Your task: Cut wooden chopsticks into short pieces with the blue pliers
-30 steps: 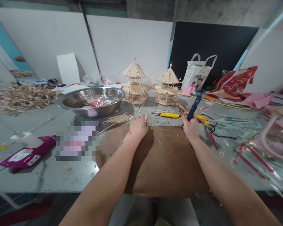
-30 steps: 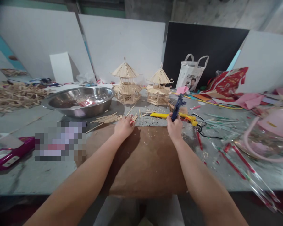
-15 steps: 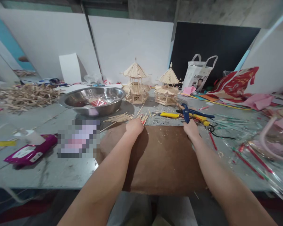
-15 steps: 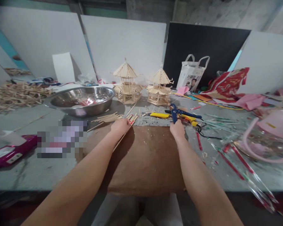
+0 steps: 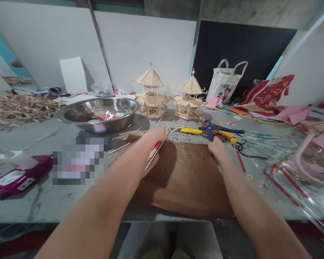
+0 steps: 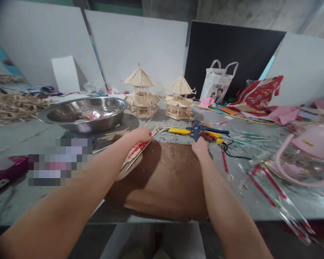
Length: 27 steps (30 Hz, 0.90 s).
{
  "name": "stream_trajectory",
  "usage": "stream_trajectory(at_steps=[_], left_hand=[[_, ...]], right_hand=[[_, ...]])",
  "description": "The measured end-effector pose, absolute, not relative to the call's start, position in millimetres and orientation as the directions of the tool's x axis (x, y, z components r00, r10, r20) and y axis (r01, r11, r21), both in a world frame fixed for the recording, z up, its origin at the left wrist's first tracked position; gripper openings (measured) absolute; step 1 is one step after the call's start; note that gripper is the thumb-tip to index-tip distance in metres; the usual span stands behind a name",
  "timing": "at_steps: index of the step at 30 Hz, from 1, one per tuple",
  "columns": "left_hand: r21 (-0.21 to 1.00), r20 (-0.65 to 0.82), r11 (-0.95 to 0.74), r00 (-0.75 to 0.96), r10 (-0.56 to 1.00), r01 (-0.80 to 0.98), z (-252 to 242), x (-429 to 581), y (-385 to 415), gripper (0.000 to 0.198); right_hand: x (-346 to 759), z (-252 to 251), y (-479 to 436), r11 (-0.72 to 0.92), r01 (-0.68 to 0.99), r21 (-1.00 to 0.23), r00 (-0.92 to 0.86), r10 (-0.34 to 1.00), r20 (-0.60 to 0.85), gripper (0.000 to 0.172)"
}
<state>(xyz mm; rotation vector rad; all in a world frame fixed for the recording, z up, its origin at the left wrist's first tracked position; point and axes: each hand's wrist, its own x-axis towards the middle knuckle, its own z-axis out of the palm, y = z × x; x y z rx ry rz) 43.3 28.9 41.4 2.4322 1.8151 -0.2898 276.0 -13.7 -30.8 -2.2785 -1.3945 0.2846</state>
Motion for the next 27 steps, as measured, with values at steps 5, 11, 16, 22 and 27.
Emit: stream_trajectory(at_steps=[5,11,16,22,27], left_hand=[[-0.086,-0.321,-0.435,0.388,0.864,0.896,34,33,21,0.04],[-0.138,-0.32,-0.483,0.422,0.848,0.865,28,24,2,0.041],[-0.132,-0.298,-0.485,0.432,0.851,0.865,29,22,6,0.043],[-0.149,-0.179,-0.346,0.319,0.931,0.926,26,34,19,0.038],[-0.138,-0.211,-0.304,0.272,0.939,0.943,20,43,24,0.039]], right_hand=[[268,-26,-19,-0.364,0.822,-0.437,0.441,0.893,0.086,0.031],[265,-24,-22,-0.361,0.837,-0.412,0.427,0.901,0.078,0.029],[263,-24,-22,-0.342,0.869,-0.359,0.393,0.916,0.08,0.028],[262,-26,-20,-0.335,0.899,-0.283,0.369,0.926,0.078,0.027],[260,-25,-21,-0.317,0.911,-0.265,0.351,0.932,0.091,0.026]])
